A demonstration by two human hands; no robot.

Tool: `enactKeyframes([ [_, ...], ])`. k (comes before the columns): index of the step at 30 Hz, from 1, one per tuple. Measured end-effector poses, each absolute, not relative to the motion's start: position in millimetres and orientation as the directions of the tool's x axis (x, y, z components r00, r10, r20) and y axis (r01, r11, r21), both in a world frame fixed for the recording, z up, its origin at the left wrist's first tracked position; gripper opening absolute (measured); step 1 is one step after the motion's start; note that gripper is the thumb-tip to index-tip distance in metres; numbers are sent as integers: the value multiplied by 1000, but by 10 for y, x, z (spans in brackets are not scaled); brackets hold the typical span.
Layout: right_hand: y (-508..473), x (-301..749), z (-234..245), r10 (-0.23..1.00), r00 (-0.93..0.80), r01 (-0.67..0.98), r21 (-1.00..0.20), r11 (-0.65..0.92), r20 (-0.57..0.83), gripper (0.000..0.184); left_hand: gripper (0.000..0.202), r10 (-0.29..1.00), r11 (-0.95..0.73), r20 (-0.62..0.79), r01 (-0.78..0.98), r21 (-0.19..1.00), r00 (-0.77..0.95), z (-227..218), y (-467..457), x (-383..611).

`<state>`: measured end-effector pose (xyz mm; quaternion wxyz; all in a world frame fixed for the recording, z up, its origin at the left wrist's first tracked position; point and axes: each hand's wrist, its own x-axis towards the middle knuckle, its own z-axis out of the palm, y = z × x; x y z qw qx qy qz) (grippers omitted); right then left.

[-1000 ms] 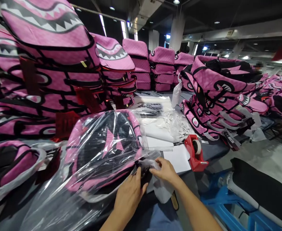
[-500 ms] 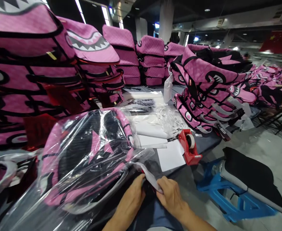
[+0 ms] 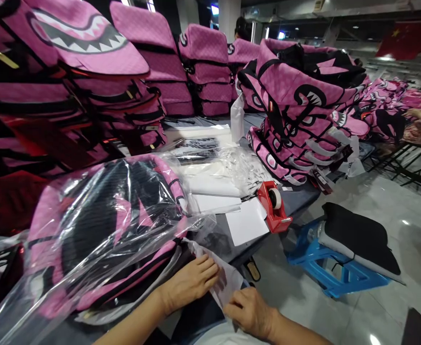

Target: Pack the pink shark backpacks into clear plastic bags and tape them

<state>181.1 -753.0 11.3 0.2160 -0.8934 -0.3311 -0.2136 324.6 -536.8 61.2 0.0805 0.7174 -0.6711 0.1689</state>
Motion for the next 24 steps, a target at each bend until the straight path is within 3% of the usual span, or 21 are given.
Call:
enactKeyframes([
  [1,-7574,1825,112,489,684,690,-262,-675,541,15,14,-942,-87,331,-992,-95,51,613,-5358,3252],
  [5,-7683,2057,160,421,753,599,-262,-757,505,50,18,-946,-79,319,-995,-54,57,672,-5282,3247],
  [10,-7535,2158,18,370,791,536,-261,-803,488,25,40,-939,-124,324,-992,-4,115,817,-5168,3229],
  [12,-7486,2046,-79,386,772,565,-268,-780,504,23,43,-938,-136,313,-989,52,146,853,-5150,3228],
  [17,-7771,2045,68,564,670,717,-224,-660,483,21,44,-915,-53,395,-994,98,88,910,-5113,3218],
  [19,-7905,2302,333,453,703,648,-232,-725,549,22,43,-902,-56,425,-997,53,73,958,-5078,3203],
  [22,-7797,2855,780,149,744,477,-362,-801,651,37,47,-886,-78,458,-997,2,70,1024,-5028,3168],
  [24,-7526,3242,1009,178,762,489,-373,-788,622,63,54,-867,-114,488,-994,1,100,1013,-5000,3146],
])
